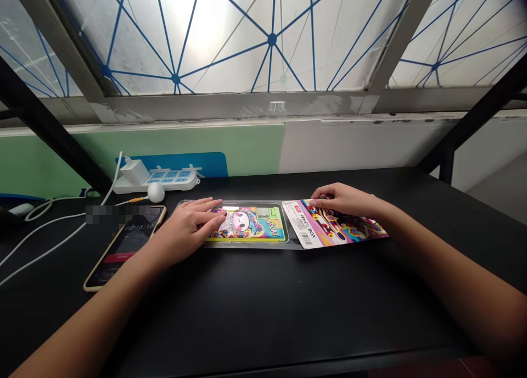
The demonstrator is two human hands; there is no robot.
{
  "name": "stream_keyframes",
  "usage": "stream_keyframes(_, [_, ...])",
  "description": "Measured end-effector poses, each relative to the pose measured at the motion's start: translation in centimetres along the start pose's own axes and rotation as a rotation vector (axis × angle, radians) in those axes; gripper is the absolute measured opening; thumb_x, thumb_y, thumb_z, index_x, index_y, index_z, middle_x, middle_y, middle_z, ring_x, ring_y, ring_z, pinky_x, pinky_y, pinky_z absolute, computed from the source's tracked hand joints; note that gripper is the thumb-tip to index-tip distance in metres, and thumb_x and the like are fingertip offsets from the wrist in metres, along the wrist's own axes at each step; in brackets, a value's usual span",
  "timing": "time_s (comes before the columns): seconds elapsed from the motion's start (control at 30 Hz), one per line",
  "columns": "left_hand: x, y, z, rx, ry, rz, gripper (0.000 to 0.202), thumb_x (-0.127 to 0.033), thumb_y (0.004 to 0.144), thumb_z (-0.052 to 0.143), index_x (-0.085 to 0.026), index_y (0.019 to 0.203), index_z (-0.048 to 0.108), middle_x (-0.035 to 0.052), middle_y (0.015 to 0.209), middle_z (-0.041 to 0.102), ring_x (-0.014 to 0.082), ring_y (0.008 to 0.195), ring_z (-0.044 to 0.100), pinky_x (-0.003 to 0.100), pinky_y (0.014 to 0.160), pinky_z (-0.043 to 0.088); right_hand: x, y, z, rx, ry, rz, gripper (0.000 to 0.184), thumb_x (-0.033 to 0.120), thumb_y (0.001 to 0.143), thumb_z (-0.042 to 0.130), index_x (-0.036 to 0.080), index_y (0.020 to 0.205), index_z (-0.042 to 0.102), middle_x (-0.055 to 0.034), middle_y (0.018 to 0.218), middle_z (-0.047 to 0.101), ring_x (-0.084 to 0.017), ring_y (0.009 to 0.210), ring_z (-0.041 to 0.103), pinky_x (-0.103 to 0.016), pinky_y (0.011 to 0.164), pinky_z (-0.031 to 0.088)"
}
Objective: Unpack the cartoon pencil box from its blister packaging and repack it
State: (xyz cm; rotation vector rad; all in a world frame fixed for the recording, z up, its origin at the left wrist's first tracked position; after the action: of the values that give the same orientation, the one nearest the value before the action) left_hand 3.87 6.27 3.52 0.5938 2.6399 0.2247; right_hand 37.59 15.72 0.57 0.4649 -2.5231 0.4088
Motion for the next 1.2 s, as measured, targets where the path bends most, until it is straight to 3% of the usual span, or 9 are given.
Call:
stream_keyframes(0.37, [-0.1, -0.3, 0.1, -0.003, 0.001, 0.032, 0.055, -0.068, 0.094, 0.050, -0.029, 0.126, 0.073, 0.0083, 0.145, 0.061, 0.0364, 0.140, 0.049, 0.059, 0.115, 0.038, 0.5, -0.6, -0.8, -0.062, -0.019, 0.032, 0.048, 0.071, 0.081, 0.062, 0.025, 0.091, 0.075, -0.0037, 0.079, 0.073, -0.021, 0.068, 0.062, -0.032, 0.057, 0.041])
stream_keyframes(0.6, [-2.1, -0.9, 0.8, 0.052, -0.066, 0.001, 0.061, -0.067, 0.091, 0.056, -0.027, 0.136, 0.067, 0.0086, 0.155, 0.051, 0.0379, 0.147, 0.039, 0.062, 0.120, 0.026, 4.6, -1.2, 1.5, -0.164, -0.049, -0.004, 0.042, 0.064, 0.089, 0.055, 0.025, 0.089, 0.070, -0.0048, 0.084, 0.074, -0.023, 0.073, 0.065, -0.034, 0.061, 0.045])
stream_keyframes(0.73, [-3.2, -1.0, 0.5, 0.037, -0.254, -0.045, 0.055, -0.067, 0.093, 0.052, -0.029, 0.128, 0.072, 0.0075, 0.150, 0.056, 0.0384, 0.140, 0.049, 0.060, 0.117, 0.035, 6.4, -1.6, 2.5, -0.213, -0.080, -0.039, 0.039, 0.060, 0.091, 0.054, 0.024, 0.091, 0.069, -0.0062, 0.091, 0.074, -0.023, 0.077, 0.066, -0.034, 0.063, 0.046])
stream_keyframes(0.8, [-2.6, -1.0, 0.0, -0.015, -0.447, -0.107, 0.053, -0.066, 0.095, 0.048, -0.027, 0.119, 0.077, 0.0079, 0.145, 0.061, 0.0379, 0.133, 0.056, 0.058, 0.113, 0.042, 6.6, -1.6, 2.7, -0.210, -0.084, -0.051, 0.039, 0.060, 0.092, 0.054, 0.024, 0.092, 0.069, -0.0064, 0.093, 0.074, -0.023, 0.079, 0.066, -0.034, 0.065, 0.047])
stream_keyframes(0.87, [-1.3, -1.0, -1.0, -0.140, -0.693, -0.165, 0.052, -0.063, 0.099, 0.044, -0.025, 0.107, 0.079, 0.0087, 0.137, 0.067, 0.0358, 0.129, 0.060, 0.055, 0.111, 0.045, 6.2, -1.6, 2.7, -0.188, -0.069, -0.046, 0.040, 0.062, 0.091, 0.054, 0.025, 0.092, 0.069, -0.0055, 0.092, 0.074, -0.023, 0.078, 0.065, -0.034, 0.065, 0.047])
stream_keyframes(0.97, [1.0, -1.1, -2.7, -0.400, -0.959, -0.192, 0.047, -0.054, 0.104, 0.040, -0.022, 0.098, 0.075, 0.0089, 0.126, 0.072, 0.0305, 0.132, 0.058, 0.051, 0.116, 0.040, 5.4, -1.4, 2.4, -0.145, -0.055, -0.041, 0.042, 0.065, 0.090, 0.054, 0.026, 0.093, 0.069, -0.0046, 0.090, 0.074, -0.022, 0.076, 0.064, -0.033, 0.063, 0.046])
stream_keyframes(1.03, [2.1, -1.2, -3.0, -0.507, -1.009, -0.211, 0.047, -0.053, 0.105, 0.037, -0.021, 0.103, 0.071, 0.0097, 0.129, 0.071, 0.0288, 0.136, 0.055, 0.052, 0.118, 0.037, 4.8, -1.4, 2.0, -0.105, -0.067, -0.035, 0.044, 0.067, 0.090, 0.053, 0.025, 0.093, 0.069, -0.0043, 0.088, 0.073, -0.022, 0.075, 0.064, -0.033, 0.062, 0.046])
stream_keyframes(1.1, [2.7, -1.1, -2.3, -0.516, -0.999, -0.249, 0.051, -0.058, 0.105, 0.031, -0.021, 0.115, 0.065, 0.0113, 0.139, 0.064, 0.0290, 0.141, 0.050, 0.054, 0.118, 0.037, 4.4, -1.6, 1.7, -0.047, -0.075, -0.044, 0.045, 0.068, 0.087, 0.057, 0.026, 0.098, 0.069, -0.0044, 0.090, 0.073, -0.023, 0.077, 0.066, -0.033, 0.063, 0.048])
stream_keyframes(1.2, [2.6, -0.9, -0.6, -0.453, -0.934, -0.286, 0.062, -0.065, 0.103, 0.020, -0.022, 0.132, 0.054, 0.0133, 0.153, 0.051, 0.0287, 0.148, 0.039, 0.054, 0.121, 0.031, 4.3, -2.0, 1.4, 0.015, -0.066, -0.102, 0.055, 0.065, 0.078, 0.070, 0.027, 0.117, 0.067, -0.0072, 0.108, 0.073, -0.028, 0.090, 0.069, -0.037, 0.072, 0.054])
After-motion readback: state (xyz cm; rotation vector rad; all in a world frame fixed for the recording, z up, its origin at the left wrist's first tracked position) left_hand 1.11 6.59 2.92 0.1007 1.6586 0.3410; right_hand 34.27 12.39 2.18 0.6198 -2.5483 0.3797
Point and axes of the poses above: each hand's wrist, its own y-axis towards the middle knuckle, its own z-axis out of the palm, x = y × z, the point moved 9 cm from there along y, towards the middle knuckle
